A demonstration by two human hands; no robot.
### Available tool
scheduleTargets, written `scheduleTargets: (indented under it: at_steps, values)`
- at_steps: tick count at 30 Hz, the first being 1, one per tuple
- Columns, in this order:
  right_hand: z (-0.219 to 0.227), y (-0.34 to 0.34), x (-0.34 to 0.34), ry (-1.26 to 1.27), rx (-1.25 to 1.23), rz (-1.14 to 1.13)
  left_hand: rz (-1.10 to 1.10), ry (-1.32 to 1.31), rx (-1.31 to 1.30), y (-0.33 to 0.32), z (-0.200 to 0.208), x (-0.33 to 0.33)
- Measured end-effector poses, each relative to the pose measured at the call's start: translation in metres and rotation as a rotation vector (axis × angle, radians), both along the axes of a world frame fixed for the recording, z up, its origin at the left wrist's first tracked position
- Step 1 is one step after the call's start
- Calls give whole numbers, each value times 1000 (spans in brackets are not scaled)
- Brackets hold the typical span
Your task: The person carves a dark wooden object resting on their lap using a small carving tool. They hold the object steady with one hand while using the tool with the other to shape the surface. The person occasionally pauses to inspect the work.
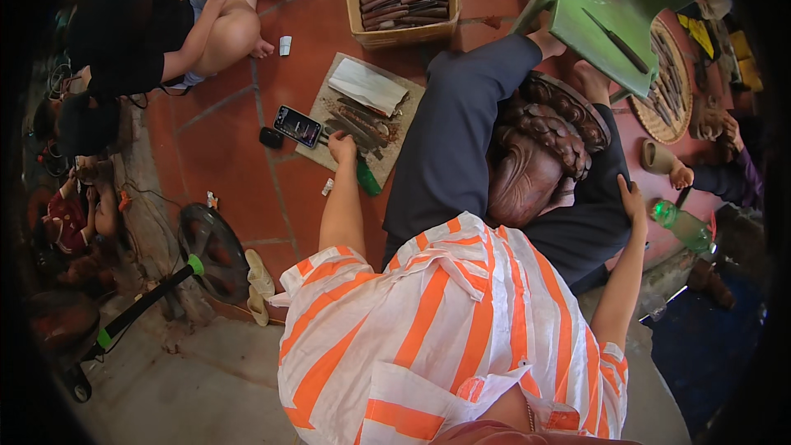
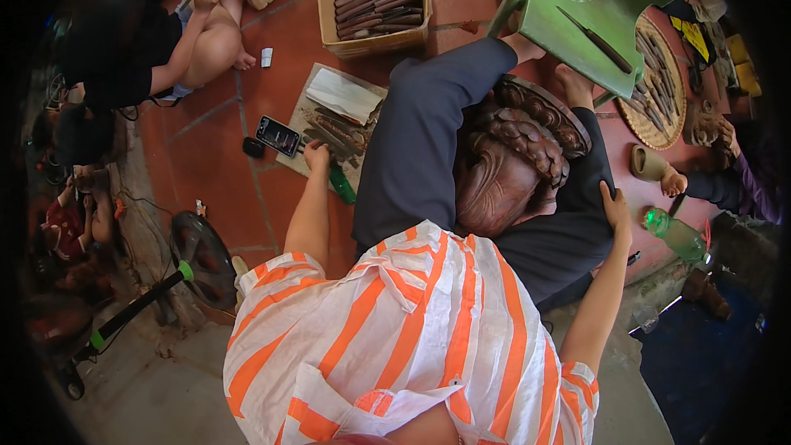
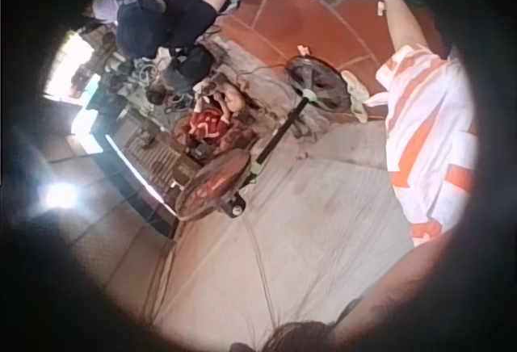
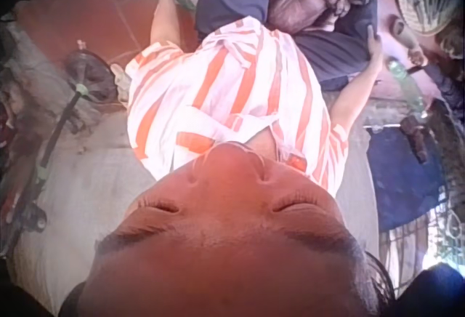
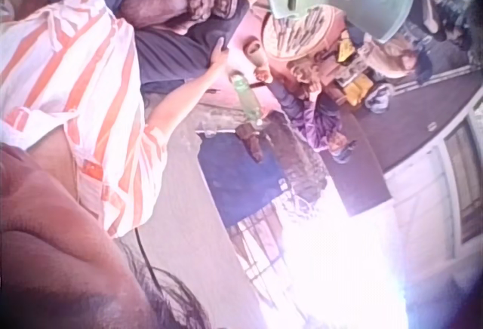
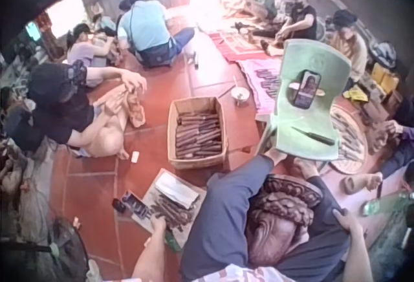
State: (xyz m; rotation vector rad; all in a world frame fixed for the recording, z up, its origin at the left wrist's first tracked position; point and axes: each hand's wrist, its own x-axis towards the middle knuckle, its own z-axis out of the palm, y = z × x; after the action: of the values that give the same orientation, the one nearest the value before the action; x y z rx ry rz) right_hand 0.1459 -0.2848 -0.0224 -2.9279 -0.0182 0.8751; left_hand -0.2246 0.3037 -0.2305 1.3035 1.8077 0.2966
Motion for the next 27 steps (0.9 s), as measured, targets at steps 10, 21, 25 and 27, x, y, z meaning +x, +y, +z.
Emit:
scheduleTargets:
  at_steps: [10,21,25,27]
  values:
    - [-3,-2,-7,-27,-62,-24,-360,308,-192,-51,31,7]
    - [15,32,-24,-150,-77,-100,-438,-42,-124,-55,13,-17]
    - [6,22,-41,-283,-146,-87,-251,-242,-382,-72,47,-15]
    - [4,26,-44,-329,-165,-65,-168,-368,-462,-72,47,-32]
